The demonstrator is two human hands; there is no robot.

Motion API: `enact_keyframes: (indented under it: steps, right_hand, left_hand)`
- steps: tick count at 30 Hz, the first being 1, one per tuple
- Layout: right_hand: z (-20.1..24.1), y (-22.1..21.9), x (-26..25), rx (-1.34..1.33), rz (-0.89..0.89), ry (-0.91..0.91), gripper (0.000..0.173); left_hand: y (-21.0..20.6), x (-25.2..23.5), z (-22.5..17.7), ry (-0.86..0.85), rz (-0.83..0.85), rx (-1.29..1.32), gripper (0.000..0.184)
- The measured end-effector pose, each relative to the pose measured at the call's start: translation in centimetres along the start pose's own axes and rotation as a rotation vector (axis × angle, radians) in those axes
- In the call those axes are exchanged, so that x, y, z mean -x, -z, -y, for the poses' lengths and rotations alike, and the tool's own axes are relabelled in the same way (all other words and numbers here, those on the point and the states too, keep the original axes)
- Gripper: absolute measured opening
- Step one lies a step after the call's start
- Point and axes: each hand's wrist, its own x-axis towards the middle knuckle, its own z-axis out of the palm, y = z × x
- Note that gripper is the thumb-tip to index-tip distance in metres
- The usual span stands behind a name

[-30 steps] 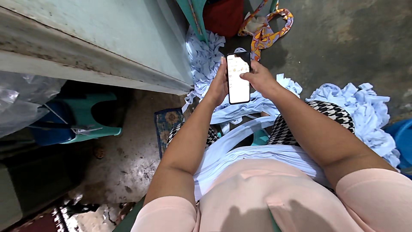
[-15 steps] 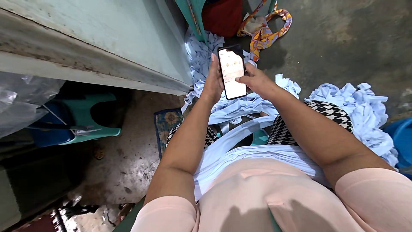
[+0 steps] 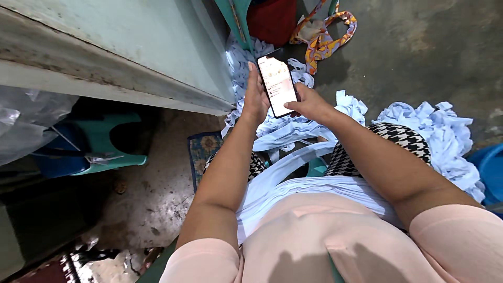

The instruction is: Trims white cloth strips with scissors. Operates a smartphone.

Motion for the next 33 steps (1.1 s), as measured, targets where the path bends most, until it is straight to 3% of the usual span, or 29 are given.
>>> enact_keyframes:
  steps: [10,19,33]
  right_hand:
    - [0.8,0.2,0.2,0.008,0.040,-0.056,0.043]
    - [1.1,0.4,0.5,-0.049,0.160,-0.079,0.058]
    - [0.8,0.5,0.5,-0.056,0.187,-0.070,0.058]
  left_hand:
    - [0.1,0.0,0.0,0.002,-0.019,-0.041,0.085]
    - [0.4,0.0,-0.2,0.009,-0.040,-0.066,0.086]
    - [0.3,0.1,-0.3,0.023,-0.030,-0.087,0.085]
